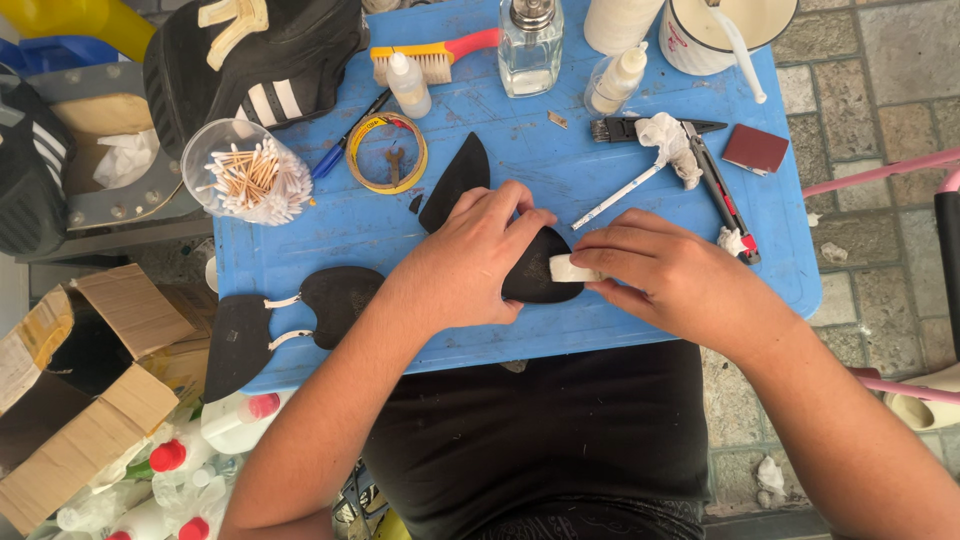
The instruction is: The person applies a white substance to black shoe insoles using a small white block, then places the insoles on a nearby chair. The person then applies the same substance to the heel area of a black sneaker and brushes the sole of another shoe with a yellow brush.
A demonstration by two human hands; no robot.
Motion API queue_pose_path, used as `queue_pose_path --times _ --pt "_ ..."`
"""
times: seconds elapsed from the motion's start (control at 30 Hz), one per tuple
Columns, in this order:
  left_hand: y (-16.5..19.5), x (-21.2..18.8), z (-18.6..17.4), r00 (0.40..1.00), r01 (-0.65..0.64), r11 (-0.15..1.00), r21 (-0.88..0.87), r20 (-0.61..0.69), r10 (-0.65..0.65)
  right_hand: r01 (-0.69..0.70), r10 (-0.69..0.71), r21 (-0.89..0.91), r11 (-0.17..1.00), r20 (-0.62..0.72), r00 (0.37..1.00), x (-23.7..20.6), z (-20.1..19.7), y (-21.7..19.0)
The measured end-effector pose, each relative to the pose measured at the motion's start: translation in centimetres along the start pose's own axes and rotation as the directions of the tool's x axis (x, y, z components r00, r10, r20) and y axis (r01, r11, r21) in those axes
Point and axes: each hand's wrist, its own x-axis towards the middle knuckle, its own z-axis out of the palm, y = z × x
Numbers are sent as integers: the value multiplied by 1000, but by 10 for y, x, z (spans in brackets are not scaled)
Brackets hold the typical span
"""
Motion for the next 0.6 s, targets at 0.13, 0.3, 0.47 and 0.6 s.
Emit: queue_pose_path --times 0.13,0.3,0.47,0.6 --pt "5 3 3 998 -70 996 63 5 70 59 -62 -43 997 -70 996 -1 9 4" --pt "6 5 5 998 -2 998 56 67 -2 0 -6 85 996 66 998 -3 -4 11" --pt "11 4 7 998 2 994 109 54 -8 -60 60 189 980 8 998 3 -10 13" --pt "13 2 8 998 29 992 121 47 -35 52 -49 46 998 -57 997 7 0 6"
